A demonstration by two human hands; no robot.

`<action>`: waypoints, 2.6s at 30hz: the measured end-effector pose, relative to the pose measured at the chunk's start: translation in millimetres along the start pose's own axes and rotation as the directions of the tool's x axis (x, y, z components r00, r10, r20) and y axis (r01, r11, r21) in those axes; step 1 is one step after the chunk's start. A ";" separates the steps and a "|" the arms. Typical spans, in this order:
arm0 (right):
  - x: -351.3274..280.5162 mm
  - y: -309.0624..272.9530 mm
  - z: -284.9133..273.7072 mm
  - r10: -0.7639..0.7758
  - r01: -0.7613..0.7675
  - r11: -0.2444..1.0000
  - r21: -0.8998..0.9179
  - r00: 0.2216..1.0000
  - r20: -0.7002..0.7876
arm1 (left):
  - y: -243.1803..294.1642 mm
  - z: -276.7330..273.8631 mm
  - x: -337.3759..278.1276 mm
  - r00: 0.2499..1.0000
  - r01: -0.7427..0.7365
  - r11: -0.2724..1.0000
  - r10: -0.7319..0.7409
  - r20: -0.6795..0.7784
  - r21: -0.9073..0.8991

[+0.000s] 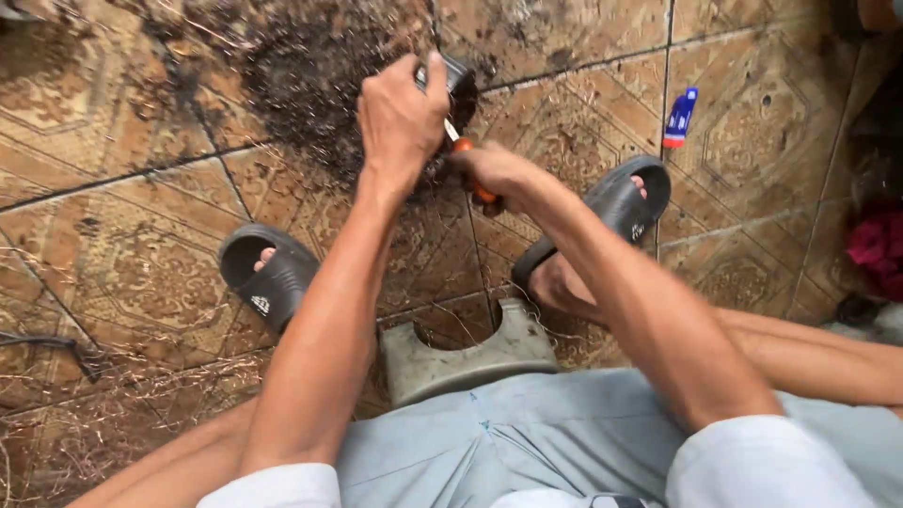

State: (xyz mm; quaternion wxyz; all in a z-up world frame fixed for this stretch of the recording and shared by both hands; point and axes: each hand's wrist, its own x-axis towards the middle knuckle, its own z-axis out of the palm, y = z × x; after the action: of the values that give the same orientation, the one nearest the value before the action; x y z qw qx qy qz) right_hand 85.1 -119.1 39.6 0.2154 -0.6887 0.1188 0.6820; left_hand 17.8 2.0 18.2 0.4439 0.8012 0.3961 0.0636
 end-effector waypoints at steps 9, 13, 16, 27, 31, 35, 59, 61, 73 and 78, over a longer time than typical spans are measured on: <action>74.4 14.3 5.2 -0.592 -0.251 0.224 -0.942 0.732 -0.336 | -10.9 12.1 -20.6 0.993 -0.036 0.999 0.038 -0.115 0.021; 97.4 18.7 -30.7 -0.866 0.037 -0.055 -0.998 0.495 0.066 | -2.6 2.9 25.9 0.968 -0.107 0.993 0.115 -0.221 0.048; 26.2 7.0 -27.3 -0.453 0.207 0.545 -0.813 0.888 -0.078 | 17.3 0.0 20.9 0.992 0.101 0.979 -0.085 -0.093 0.175; 52.2 24.3 26.8 -0.590 -0.077 0.424 -0.902 0.733 -0.340 | 22.5 13.9 10.9 0.996 -0.086 0.990 0.083 0.034 0.115; -53.5 -25.8 29.0 -0.229 0.093 0.892 -0.442 0.937 -0.265 | 13.5 10.3 17.4 0.995 -0.090 0.990 0.084 0.060 0.108; 17.7 22.6 22.7 -0.312 0.212 0.880 0.425 0.933 0.180 | 32.5 3.2 9.6 0.992 0.010 0.990 -0.027 0.121 0.139; -66.4 54.6 -3.3 -0.275 0.224 0.931 -0.288 0.949 -0.151 | 0.0 -7.2 20.7 0.988 0.027 1.000 -0.026 0.149 0.001; -57.8 58.8 -3.1 -0.212 0.185 0.969 -0.166 0.964 -0.159 | 2.9 -5.3 20.8 0.984 0.039 0.999 -0.042 0.175 0.017; -55.4 60.4 -15.9 -0.143 0.146 0.986 0.076 0.989 -0.047 | 16.2 18.9 23.2 0.953 0.170 0.979 -0.192 0.235 0.111; -39.2 63.9 -20.6 -0.042 0.043 0.990 -0.133 0.999 0.008 | 8.6 -3.5 26.4 0.874 0.253 0.916 -0.354 0.334 0.311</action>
State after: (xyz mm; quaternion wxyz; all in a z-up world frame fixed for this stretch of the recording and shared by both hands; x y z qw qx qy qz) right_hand 72.5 -189.8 69.4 0.1839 -0.7022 0.0580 0.6853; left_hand 39.1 20.1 20.3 0.4092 0.7759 0.4281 -0.2173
